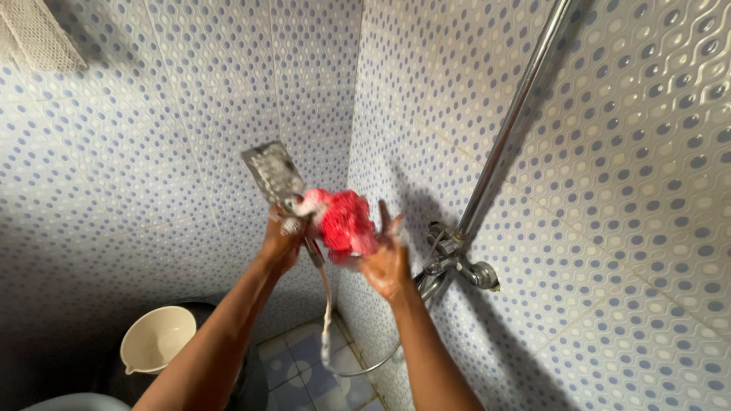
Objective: The person picks up a red cloth, places it in a metal pot, and adds detergent powder. They agitate the cloth in soapy water, then rinse it under a handheld shower head, scrubbing the cloth and the shower fixture. The person then rinses a plastic jug under the shower.
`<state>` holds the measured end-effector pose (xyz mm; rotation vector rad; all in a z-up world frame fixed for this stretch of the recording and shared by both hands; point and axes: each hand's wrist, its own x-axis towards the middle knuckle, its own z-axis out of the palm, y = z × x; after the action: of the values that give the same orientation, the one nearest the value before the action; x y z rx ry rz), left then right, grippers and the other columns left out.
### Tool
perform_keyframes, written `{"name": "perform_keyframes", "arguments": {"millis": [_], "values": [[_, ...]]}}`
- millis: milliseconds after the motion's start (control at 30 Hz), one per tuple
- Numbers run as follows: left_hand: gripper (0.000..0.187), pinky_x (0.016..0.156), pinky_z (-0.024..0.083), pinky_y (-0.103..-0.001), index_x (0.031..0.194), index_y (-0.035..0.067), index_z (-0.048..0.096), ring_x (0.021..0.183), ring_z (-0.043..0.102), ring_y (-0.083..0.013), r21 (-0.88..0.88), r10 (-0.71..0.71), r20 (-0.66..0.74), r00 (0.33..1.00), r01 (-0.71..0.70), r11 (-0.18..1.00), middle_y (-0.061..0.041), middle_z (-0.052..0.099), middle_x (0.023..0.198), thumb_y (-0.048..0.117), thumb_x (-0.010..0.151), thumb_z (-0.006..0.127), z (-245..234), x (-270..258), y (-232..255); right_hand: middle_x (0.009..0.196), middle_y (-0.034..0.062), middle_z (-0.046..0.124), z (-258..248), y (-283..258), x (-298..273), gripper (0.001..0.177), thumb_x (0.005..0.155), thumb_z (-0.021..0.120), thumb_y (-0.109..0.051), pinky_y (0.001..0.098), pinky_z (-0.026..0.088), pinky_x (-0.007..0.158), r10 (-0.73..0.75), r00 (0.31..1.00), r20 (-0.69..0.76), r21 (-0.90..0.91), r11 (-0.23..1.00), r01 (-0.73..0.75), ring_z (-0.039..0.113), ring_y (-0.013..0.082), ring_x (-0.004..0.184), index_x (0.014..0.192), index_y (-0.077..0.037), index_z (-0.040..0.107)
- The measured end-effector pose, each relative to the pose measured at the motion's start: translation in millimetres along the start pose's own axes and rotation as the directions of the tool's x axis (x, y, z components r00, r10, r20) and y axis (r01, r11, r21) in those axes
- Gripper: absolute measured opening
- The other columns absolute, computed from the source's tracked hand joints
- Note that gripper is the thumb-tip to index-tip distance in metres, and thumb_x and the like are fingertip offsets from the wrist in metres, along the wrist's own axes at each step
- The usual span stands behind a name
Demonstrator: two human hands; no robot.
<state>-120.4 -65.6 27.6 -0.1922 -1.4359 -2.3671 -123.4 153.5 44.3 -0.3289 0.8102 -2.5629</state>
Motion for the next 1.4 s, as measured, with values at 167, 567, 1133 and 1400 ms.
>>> {"name": "perform_keyframes", "arguments": {"millis": [167, 567, 1133, 1400], "values": [[0.046, 0.07, 0.057, -0.034, 0.12, 0.003, 0.056, 0.088, 0.065, -0.0172, 0.238, 0.21, 0.237, 0.949, -0.266, 0.934, -0.007, 0.066, 0.102, 0.002, 0.08, 0.079, -8.2, -19.6, -55.8, 0.146, 0.0052, 0.054, -12.7, 35.4, 2.6, 0.079, 0.089, 0.066, -0.058, 0.0544, 0.041, 0.112, -0.023, 0.945, 0.327, -0.059, 0.997, 0.045, 0.052, 0.0278, 0.132, 0.156, -0.028, 0.038], [0.037, 0.081, 0.057, -0.045, 0.119, 0.012, 0.054, 0.096, 0.06, -0.0253, 0.206, -0.136, 0.098, 0.986, 0.113, 0.972, -0.009, 0.061, 0.103, 0.03, 0.089, 0.066, -15.2, 18.1, -35.3, 0.148, 0.0061, 0.053, -86.9, 51.9, 7.4, 0.082, 0.089, 0.067, -0.058, 0.0517, 0.04, 0.114, -0.235, 0.965, -0.121, -0.237, 0.95, 0.201, 0.052, 0.0275, 0.134, 0.157, -0.025, 0.036], [0.022, 0.073, 0.05, -0.038, 0.102, 0.012, 0.048, 0.083, 0.064, -0.0234, -0.089, -0.003, -0.064, 0.998, -0.003, 0.996, -0.006, 0.059, 0.084, 0.034, 0.107, 0.049, -11.3, 67.8, 54.5, 0.15, 0.0073, 0.052, -162.7, 113.4, 17.7, 0.086, 0.09, 0.068, -0.058, 0.0479, 0.039, 0.117, 0.161, 0.958, -0.238, -0.615, 0.738, -0.277, 0.05, 0.027, 0.137, 0.158, -0.02, 0.033], [0.025, 0.093, 0.056, -0.052, 0.106, 0.007, 0.048, 0.084, 0.061, -0.0342, -0.102, 0.056, -0.223, 0.973, -0.081, 0.992, -0.017, 0.058, 0.085, 0.032, 0.11, 0.048, -64.3, 61.0, 29.4, 0.151, 0.0079, 0.051, -190.0, 98.1, 41.0, 0.088, 0.09, 0.069, -0.058, 0.0461, 0.039, 0.118, 0.107, 0.941, -0.321, -0.629, 0.719, -0.296, 0.05, 0.0268, 0.138, 0.158, -0.017, 0.031]]}}
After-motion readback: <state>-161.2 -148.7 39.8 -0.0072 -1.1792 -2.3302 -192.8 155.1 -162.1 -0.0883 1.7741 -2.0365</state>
